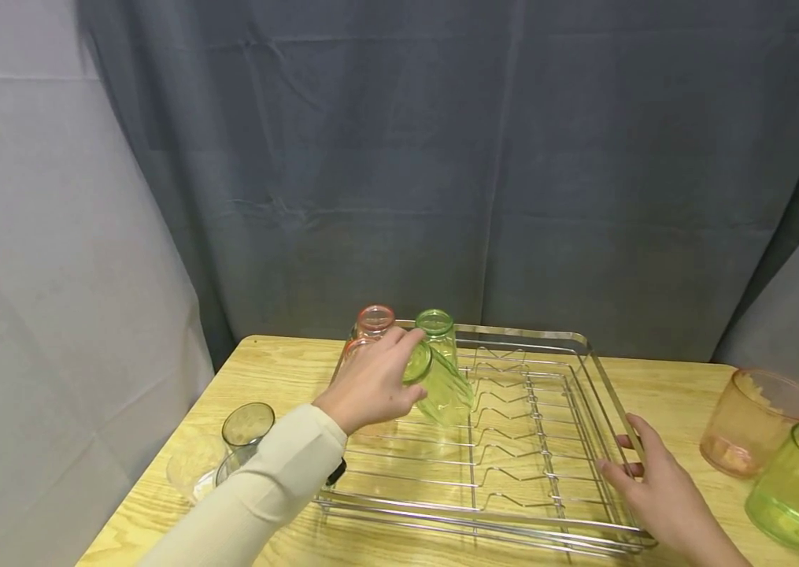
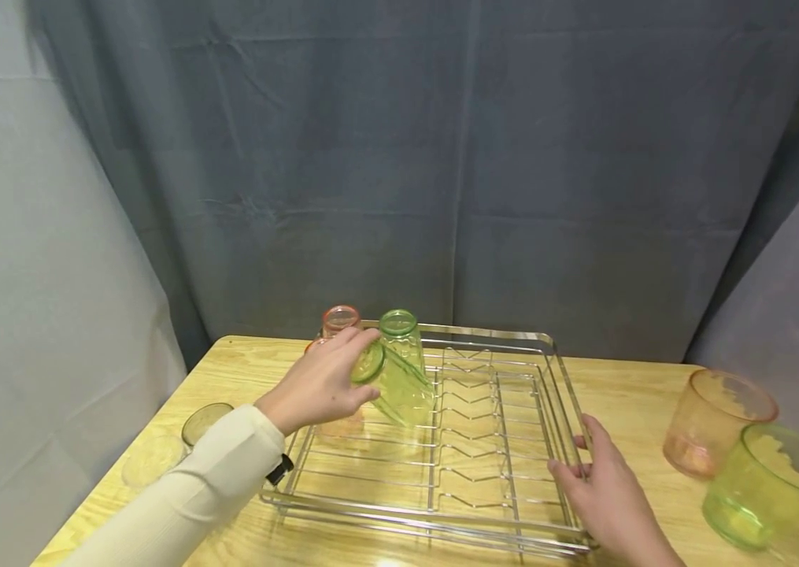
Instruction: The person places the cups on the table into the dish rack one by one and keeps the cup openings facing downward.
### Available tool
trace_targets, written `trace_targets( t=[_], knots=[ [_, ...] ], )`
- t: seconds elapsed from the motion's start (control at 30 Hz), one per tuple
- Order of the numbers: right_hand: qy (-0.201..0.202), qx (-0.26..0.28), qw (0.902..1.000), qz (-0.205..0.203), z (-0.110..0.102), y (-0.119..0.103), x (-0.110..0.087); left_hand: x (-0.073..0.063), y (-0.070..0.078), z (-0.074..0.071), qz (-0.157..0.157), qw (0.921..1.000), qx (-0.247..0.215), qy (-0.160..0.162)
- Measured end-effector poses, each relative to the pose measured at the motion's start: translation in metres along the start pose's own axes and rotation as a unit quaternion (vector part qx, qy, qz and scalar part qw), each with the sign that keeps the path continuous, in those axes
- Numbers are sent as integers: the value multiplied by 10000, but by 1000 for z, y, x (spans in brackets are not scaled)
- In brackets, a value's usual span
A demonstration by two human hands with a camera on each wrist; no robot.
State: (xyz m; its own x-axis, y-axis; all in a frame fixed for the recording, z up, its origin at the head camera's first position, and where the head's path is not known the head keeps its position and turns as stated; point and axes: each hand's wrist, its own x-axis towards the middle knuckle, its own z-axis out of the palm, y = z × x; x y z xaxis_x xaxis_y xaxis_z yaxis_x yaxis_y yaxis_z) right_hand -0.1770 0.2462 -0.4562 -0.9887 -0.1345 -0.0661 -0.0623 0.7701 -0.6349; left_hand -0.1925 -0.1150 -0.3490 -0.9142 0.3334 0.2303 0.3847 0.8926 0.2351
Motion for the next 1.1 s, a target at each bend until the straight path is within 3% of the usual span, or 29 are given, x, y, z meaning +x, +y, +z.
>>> trace_targets(
  t=[0.53, 1.1],
  knots=[
    [40, -12, 10000, 48, 0, -1, -1, 18, 6, 10, -171, 9983, 249, -506],
    [7, 68, 10000, 67, -1, -1, -1, 27, 10, 20, -97, 9968, 382, -692]
  ],
)
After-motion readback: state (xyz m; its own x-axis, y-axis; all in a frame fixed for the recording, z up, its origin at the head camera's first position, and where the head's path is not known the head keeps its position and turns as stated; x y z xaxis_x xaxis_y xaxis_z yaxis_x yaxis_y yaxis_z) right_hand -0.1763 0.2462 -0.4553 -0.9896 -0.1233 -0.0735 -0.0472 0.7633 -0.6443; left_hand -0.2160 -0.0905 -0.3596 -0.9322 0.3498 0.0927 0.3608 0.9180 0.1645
